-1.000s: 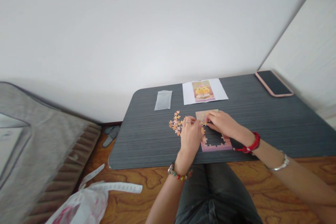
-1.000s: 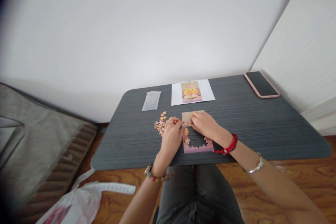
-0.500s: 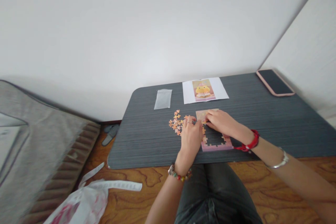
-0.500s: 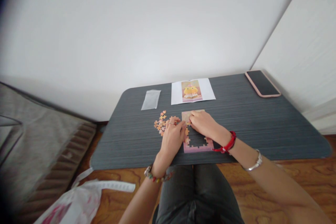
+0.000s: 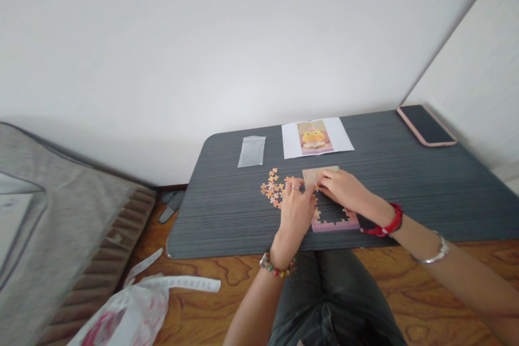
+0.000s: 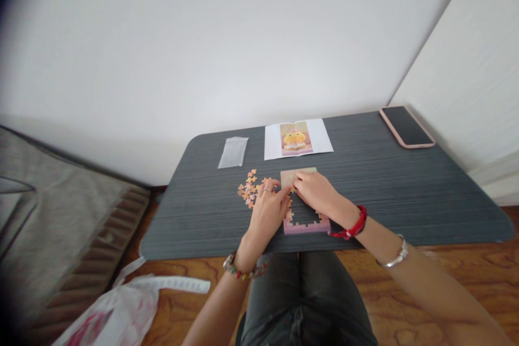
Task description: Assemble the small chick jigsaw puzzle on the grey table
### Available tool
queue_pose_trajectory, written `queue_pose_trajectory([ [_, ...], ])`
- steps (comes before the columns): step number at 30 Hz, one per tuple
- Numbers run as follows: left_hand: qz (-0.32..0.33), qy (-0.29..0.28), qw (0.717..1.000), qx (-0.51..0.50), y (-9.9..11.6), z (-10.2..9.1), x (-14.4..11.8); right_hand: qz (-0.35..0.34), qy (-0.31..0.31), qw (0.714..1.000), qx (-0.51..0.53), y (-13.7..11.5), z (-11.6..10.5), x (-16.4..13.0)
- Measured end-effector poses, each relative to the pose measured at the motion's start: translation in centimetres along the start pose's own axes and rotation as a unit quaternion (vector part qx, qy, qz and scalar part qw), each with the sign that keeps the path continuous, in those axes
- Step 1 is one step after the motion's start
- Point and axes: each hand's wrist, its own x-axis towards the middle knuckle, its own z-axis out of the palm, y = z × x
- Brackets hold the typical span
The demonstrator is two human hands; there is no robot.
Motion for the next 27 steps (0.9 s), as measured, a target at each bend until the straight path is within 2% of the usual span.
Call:
queue_pose_trajectory([
  [11, -0.023, 0.039, 0.999, -0.007, -0.4, -0.2, 0.0, -0.001, 0.007, 0.999, -0.034, -1.1, -0.4, -1.3],
  [20, -0.004, 0.002, 1.000, 0.008, 0.2, -0.2, 0.0, -0.002, 0.020, 0.999, -0.028, -0.9, 0.2, -2.0],
  [27, -0.005, -0.003, 1.000, 0.013, 0.3, -0.1, 0.2, -0.005, 0.013, 1.000, -0.023, -1.0, -0.1, -1.9],
])
